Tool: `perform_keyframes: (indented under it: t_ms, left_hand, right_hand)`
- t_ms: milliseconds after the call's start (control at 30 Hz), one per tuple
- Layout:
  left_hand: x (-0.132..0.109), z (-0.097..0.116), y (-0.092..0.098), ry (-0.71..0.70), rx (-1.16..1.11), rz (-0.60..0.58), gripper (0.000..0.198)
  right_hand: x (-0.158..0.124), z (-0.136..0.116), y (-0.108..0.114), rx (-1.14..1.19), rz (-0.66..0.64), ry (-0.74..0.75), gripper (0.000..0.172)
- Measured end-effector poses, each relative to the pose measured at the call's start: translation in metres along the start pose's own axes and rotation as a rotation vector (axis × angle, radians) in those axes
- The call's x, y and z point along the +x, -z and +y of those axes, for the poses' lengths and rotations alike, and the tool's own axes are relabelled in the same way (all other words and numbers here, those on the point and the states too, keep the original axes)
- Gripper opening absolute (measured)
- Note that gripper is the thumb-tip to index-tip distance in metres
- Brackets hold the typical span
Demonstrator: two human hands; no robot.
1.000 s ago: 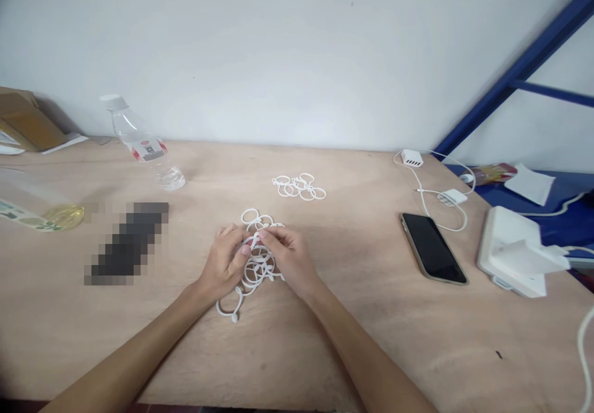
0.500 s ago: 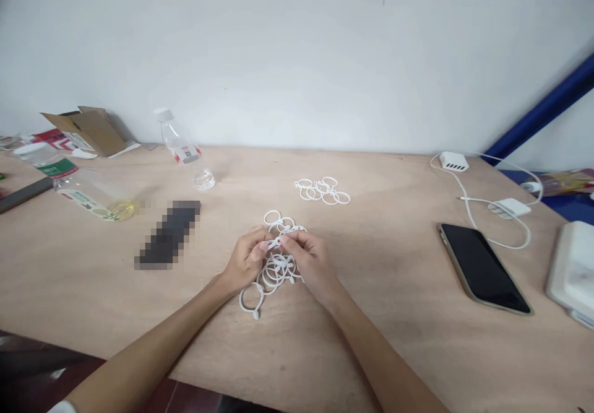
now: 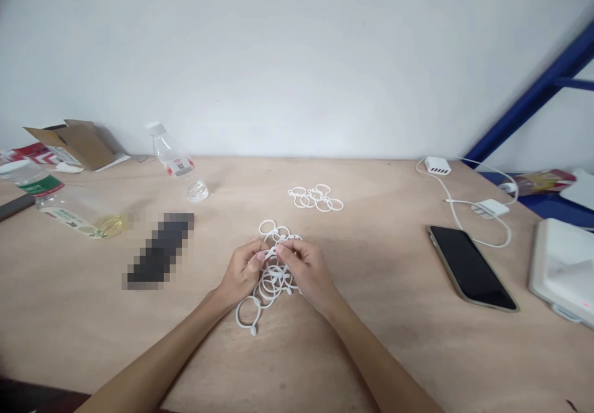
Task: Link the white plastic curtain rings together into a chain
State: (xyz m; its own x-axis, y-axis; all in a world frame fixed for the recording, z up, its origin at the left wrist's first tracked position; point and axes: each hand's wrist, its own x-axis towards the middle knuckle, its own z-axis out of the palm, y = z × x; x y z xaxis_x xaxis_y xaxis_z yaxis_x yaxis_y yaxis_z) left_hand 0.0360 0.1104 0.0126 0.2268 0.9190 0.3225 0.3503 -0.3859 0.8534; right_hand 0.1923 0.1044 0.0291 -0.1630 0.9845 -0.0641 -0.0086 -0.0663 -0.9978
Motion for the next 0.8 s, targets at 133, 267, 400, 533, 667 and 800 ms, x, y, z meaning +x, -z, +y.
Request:
perform_keyframes:
  t_ms: [133, 267, 400, 533, 667, 800]
  left_hand:
    - [0.0, -0.001, 0.0, 0.004, 0.018, 0.028, 0.05]
    - [0.0, -0.001, 0.0, -0.043, 0.059, 0.024, 0.035]
    - [-0.001, -0.002, -0.001, -0.092, 0.136, 0.006, 0.026]
    - [-0.002, -0.001, -0.001, -0.098, 0.209, -0.014, 0.022]
    - [-0.003, 0.0, -0.003, -0.085, 0.237, -0.054, 0.022]
    - [-0.003, -0.002, -0.006, -0.076, 0.255, -0.033, 0.024]
  right_hand:
    - [0.024, 0.006, 0.029, -0.376, 0.272, 0.147, 0.034]
    - [0.062, 0.015, 0.071, -0.809, 0.394, 0.164, 0.034]
    - [0.082, 0.019, 0.085, -0.9, 0.374, 0.144, 0.033]
    - [0.079, 0.019, 0.08, -0.881, 0.354, 0.145, 0.018]
    - [0.069, 0.016, 0.079, -0.748, 0.394, 0.168, 0.014]
    - [0.059, 0.013, 0.081, -0.528, 0.471, 0.159, 0.02]
